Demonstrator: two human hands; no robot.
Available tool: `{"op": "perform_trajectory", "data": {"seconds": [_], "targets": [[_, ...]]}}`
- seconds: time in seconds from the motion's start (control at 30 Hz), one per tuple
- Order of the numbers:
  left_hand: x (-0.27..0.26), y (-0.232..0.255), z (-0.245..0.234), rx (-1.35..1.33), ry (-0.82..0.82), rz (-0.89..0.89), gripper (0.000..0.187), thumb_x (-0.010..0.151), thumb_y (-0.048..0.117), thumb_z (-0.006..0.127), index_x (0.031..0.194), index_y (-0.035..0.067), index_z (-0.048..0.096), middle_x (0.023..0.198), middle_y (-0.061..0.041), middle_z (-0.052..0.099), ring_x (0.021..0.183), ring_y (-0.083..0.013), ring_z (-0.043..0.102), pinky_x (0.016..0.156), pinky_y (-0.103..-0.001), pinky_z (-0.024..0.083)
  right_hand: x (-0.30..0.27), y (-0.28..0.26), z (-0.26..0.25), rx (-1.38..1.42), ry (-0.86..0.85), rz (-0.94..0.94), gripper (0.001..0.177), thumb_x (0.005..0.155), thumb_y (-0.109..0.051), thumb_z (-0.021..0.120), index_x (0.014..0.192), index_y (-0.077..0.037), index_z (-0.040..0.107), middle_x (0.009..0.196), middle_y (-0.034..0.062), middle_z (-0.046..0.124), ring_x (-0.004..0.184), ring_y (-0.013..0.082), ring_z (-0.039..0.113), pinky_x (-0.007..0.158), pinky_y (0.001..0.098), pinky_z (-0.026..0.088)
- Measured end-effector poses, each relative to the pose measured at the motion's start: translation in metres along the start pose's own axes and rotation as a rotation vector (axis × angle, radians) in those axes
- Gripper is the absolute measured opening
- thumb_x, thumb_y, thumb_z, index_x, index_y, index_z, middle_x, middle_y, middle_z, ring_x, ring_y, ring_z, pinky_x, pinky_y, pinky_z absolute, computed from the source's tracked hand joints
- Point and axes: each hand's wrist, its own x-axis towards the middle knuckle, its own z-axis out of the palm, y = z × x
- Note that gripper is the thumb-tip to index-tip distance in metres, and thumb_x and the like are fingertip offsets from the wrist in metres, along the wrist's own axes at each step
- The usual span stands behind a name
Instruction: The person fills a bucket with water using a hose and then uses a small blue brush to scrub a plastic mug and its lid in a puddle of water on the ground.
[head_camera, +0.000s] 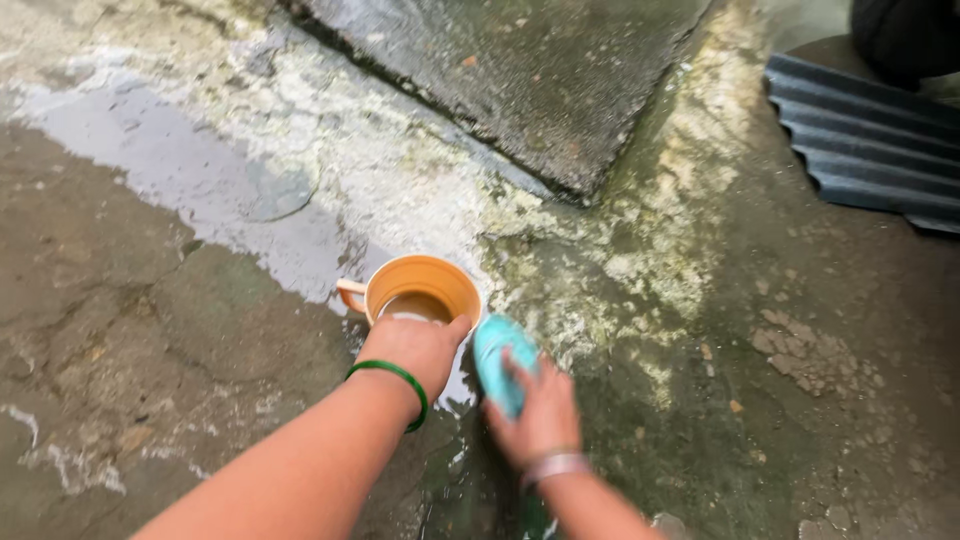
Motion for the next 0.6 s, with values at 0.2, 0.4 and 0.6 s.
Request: {"op": "perform_trajectory", "data": {"seconds": [0.2,0.4,0.6], "targets": [[-0.001,-0.003,-0.005,0.004,-0.081,-0.014,0.035,0.097,0.010,0.048,0.131,0.019,0.054,0.101,-0.013,0.075,0.096,-0.0332,0.073,0.077,-0.048,0.056,-0.015,0.037,-0.031,0.048,-0.066,0.087,0.068,0.066,-0.037,0.087,0.130,-0.025,0.068,0.143,0.0228,0.053,0.127,0.0426,0.054,0.107,0.0486,0.045],[-0.009,0.003,-0.003,0.028,-0.114,0.006,0.039,0.096,0.007,0.048,0.133,0.019,0.050,0.098,-0.011,0.076,0.094,-0.0310,0.074,0.087,-0.050,0.050,-0.033,0.026,-0.023,-0.055,0.007,0.322,0.069,0.067,-0.037,0.087,0.131,-0.022,0.068,0.142,0.0200,0.058,0.126,0.0402,0.056,0.109,0.0474,0.045],[-0.031,0.009,-0.005,-0.014,-0.080,0.057,0.028,0.096,0.014,0.050,0.123,0.018,0.056,0.093,-0.010,0.075,0.091,-0.0308,0.073,0.086,-0.049,0.050,-0.040,0.037,-0.033,0.026,-0.036,0.021,0.069,0.067,-0.038,0.086,0.131,-0.022,0.068,0.137,0.0236,0.059,0.119,0.0425,0.058,0.101,0.0479,0.047]]}}
